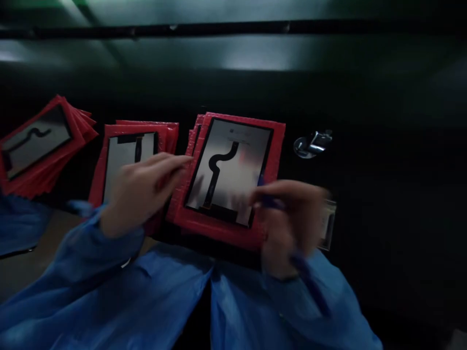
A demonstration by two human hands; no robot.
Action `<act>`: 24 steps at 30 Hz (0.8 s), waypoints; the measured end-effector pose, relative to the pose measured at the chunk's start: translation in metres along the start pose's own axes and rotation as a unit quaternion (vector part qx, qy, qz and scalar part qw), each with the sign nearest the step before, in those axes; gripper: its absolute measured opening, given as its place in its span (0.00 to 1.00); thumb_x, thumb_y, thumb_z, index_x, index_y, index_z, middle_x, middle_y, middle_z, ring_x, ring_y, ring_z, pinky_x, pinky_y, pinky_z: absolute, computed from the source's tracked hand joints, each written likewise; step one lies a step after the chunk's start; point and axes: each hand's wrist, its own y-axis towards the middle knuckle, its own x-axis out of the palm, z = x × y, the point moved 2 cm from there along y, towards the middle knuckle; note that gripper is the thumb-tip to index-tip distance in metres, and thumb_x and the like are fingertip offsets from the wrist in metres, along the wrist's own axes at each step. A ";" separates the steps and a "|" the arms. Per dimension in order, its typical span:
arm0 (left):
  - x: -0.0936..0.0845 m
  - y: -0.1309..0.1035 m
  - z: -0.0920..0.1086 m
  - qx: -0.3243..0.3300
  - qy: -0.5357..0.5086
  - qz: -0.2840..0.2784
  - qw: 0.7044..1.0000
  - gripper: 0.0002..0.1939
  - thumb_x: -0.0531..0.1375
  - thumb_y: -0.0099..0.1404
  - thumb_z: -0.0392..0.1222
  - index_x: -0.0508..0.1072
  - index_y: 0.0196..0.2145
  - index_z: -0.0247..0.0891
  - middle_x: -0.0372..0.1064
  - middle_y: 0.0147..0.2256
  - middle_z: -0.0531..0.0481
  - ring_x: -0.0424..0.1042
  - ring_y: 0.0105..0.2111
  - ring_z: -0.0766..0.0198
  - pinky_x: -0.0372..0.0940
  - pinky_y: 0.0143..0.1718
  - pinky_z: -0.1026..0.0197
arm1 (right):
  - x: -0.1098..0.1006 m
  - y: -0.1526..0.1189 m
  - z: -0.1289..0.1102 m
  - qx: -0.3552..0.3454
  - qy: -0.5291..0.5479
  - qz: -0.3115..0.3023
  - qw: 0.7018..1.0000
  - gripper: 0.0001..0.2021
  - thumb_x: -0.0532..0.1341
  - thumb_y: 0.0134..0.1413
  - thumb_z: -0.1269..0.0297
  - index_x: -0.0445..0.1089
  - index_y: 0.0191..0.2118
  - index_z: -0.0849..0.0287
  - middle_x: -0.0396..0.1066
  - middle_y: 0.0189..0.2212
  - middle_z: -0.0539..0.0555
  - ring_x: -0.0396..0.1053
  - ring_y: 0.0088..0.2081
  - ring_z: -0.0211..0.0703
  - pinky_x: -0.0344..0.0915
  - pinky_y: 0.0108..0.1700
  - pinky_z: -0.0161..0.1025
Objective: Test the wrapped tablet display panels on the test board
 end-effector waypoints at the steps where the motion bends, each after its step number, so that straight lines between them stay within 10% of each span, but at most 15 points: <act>1: 0.021 0.011 0.005 0.027 0.010 -0.042 0.999 0.17 0.52 0.75 0.44 0.77 0.52 0.39 0.77 0.49 0.48 0.77 0.36 0.62 0.65 0.32 0.62 | 0.011 -0.003 -0.002 -0.023 0.005 -0.017 1.000 0.12 0.61 0.61 0.51 0.66 0.34 0.53 0.68 0.26 0.50 0.68 0.24 0.40 0.63 0.23 0.37; 7: 0.090 0.050 -0.006 0.098 0.140 -0.137 0.976 0.26 0.47 0.75 0.38 0.59 0.68 0.33 0.51 0.70 0.34 0.79 0.39 0.56 0.70 0.32 0.56 | 0.057 0.003 0.020 0.014 0.018 -0.114 0.993 0.18 0.62 0.59 0.60 0.55 0.23 0.56 0.55 0.17 0.44 0.53 0.19 0.32 0.51 0.22 0.32; 19: 0.091 0.046 -0.010 0.120 0.119 -0.124 0.978 0.27 0.45 0.74 0.37 0.58 0.69 0.32 0.51 0.69 0.32 0.78 0.41 0.54 0.71 0.33 0.55 | 0.061 0.000 0.027 -0.043 -0.072 -0.131 0.988 0.16 0.57 0.55 0.69 0.50 0.21 0.56 0.50 0.17 0.44 0.50 0.21 0.32 0.51 0.25 0.33; 24: 0.078 0.054 -0.008 0.120 0.126 -0.150 0.973 0.25 0.47 0.75 0.37 0.61 0.67 0.34 0.53 0.69 0.36 0.78 0.42 0.55 0.70 0.34 0.57 | 0.032 -0.004 0.010 -0.074 0.027 -0.099 0.992 0.17 0.64 0.57 0.66 0.56 0.23 0.55 0.59 0.19 0.44 0.58 0.20 0.33 0.56 0.23 0.33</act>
